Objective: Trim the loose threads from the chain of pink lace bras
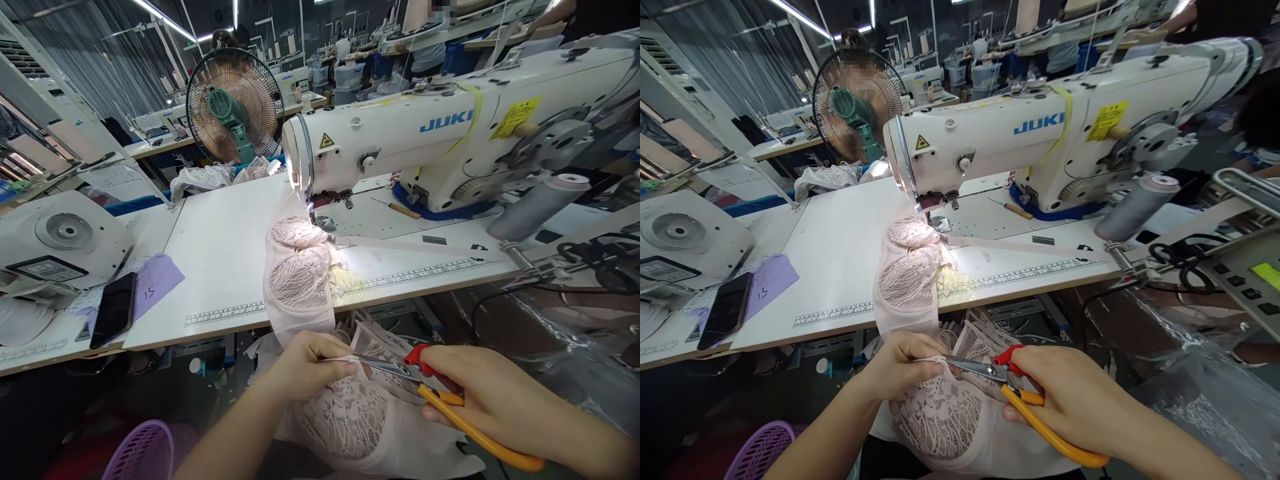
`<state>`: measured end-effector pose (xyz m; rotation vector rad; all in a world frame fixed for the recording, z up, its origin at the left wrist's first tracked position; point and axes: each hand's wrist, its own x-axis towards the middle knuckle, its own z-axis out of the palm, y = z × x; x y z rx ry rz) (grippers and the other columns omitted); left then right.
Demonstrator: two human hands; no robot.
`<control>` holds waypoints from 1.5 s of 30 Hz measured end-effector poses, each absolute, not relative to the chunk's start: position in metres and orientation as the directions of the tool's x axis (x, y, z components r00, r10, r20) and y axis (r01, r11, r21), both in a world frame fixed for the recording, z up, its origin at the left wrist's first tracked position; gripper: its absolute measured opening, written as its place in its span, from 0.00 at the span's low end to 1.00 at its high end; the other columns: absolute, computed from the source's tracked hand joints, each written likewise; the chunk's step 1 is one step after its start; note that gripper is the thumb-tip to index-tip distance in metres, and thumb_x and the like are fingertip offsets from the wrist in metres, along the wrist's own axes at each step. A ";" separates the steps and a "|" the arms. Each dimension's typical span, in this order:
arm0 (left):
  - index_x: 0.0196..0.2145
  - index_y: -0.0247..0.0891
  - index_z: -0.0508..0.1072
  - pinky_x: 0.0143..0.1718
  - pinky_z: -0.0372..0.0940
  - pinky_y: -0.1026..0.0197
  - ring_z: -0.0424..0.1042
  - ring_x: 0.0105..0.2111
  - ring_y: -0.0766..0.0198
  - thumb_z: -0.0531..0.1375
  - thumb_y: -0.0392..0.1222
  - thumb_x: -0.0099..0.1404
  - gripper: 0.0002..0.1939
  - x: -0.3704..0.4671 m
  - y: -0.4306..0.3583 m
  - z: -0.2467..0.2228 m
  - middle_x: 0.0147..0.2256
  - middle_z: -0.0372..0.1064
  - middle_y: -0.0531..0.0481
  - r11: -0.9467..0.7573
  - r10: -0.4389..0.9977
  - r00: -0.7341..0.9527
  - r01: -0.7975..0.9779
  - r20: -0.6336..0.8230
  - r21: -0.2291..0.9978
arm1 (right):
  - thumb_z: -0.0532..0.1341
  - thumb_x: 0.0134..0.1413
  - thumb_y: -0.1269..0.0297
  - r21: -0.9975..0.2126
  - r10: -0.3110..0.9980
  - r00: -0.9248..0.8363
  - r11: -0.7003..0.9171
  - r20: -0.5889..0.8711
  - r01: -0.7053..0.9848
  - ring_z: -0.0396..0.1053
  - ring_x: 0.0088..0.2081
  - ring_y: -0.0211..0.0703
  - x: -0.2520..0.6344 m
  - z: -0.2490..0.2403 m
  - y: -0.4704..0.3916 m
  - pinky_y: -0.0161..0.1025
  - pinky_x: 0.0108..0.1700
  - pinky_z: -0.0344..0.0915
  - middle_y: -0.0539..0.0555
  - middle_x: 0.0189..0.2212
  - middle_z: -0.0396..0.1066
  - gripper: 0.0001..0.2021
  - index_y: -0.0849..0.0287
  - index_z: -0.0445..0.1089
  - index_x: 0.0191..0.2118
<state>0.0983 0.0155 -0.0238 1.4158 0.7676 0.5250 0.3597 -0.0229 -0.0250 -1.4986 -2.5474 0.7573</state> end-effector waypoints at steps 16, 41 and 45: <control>0.32 0.33 0.82 0.31 0.64 0.62 0.73 0.30 0.60 0.64 0.46 0.60 0.13 0.097 0.018 -0.024 0.33 0.78 0.40 0.098 0.708 0.701 0.017 -0.081 0.995 | 0.62 0.52 0.45 -0.491 0.851 -0.504 0.378 -0.148 0.784 0.65 0.23 0.45 0.353 -0.026 -0.027 0.36 0.24 0.51 0.51 0.23 0.68 0.18 0.54 0.63 0.26; 0.31 0.33 0.82 0.34 0.69 0.60 0.74 0.31 0.59 0.66 0.47 0.58 0.13 0.099 0.020 -0.020 0.31 0.77 0.40 0.195 0.650 0.748 0.008 -0.136 0.981 | 0.62 0.52 0.47 -0.516 0.833 -0.489 0.310 -0.258 0.799 0.66 0.22 0.46 0.347 -0.018 -0.031 0.36 0.23 0.51 0.51 0.22 0.69 0.17 0.54 0.62 0.24; 0.31 0.33 0.82 0.33 0.68 0.61 0.73 0.30 0.59 0.66 0.49 0.57 0.14 0.099 0.020 -0.021 0.30 0.77 0.40 0.198 0.651 0.743 0.032 -0.156 0.980 | 0.59 0.54 0.46 -0.535 0.820 -0.485 0.274 -0.305 0.799 0.67 0.23 0.47 0.346 -0.021 -0.032 0.37 0.24 0.53 0.53 0.23 0.70 0.18 0.54 0.63 0.25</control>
